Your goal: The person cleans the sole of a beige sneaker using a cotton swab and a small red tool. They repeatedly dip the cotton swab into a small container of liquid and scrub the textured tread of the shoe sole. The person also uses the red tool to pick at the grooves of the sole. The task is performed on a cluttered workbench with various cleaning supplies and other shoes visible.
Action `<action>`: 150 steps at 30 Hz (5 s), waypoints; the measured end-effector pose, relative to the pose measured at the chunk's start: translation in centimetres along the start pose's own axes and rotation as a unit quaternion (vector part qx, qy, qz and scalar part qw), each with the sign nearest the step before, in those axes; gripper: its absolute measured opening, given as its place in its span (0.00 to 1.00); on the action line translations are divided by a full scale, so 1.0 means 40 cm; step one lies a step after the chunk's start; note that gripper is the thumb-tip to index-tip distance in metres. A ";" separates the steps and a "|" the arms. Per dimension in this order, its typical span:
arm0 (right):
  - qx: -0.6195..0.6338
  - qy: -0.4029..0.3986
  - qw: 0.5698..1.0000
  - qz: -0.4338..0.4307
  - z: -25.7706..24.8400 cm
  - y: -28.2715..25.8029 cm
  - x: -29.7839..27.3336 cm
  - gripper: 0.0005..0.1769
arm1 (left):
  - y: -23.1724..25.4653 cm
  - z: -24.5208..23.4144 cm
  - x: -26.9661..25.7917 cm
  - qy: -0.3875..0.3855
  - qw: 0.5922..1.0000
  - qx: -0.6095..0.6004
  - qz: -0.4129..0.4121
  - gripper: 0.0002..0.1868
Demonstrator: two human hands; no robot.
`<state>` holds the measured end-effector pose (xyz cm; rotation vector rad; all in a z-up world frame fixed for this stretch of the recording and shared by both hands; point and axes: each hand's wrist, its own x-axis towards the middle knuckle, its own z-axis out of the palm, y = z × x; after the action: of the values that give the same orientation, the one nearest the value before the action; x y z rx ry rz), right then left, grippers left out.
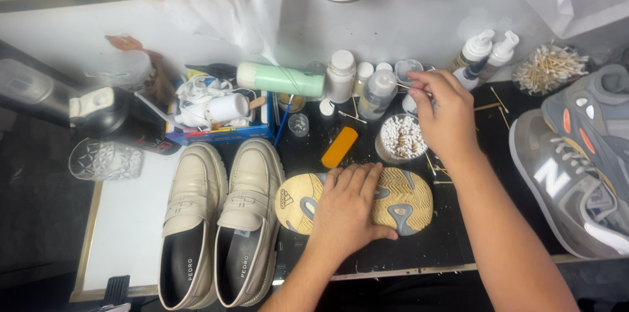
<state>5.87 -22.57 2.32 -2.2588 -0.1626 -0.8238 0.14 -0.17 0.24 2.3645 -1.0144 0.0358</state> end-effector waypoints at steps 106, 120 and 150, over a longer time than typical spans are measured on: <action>0.058 -0.152 0.948 0.272 -0.052 -0.049 -0.397 0.08 | 0.017 0.001 0.020 -0.011 1.000 0.014 -0.016 0.66; -0.010 -0.159 0.966 0.201 -0.039 -0.064 -0.365 0.07 | 0.017 0.001 0.018 -0.005 1.000 0.025 -0.012 0.66; -0.023 -0.134 0.969 0.208 -0.015 -0.062 -0.368 0.06 | 0.015 -0.006 0.033 -0.011 1.000 0.000 -0.023 0.63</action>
<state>-6.88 -19.41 -4.80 -2.3241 0.2043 -0.3038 0.72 -1.25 1.05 2.3925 -0.9710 -0.0071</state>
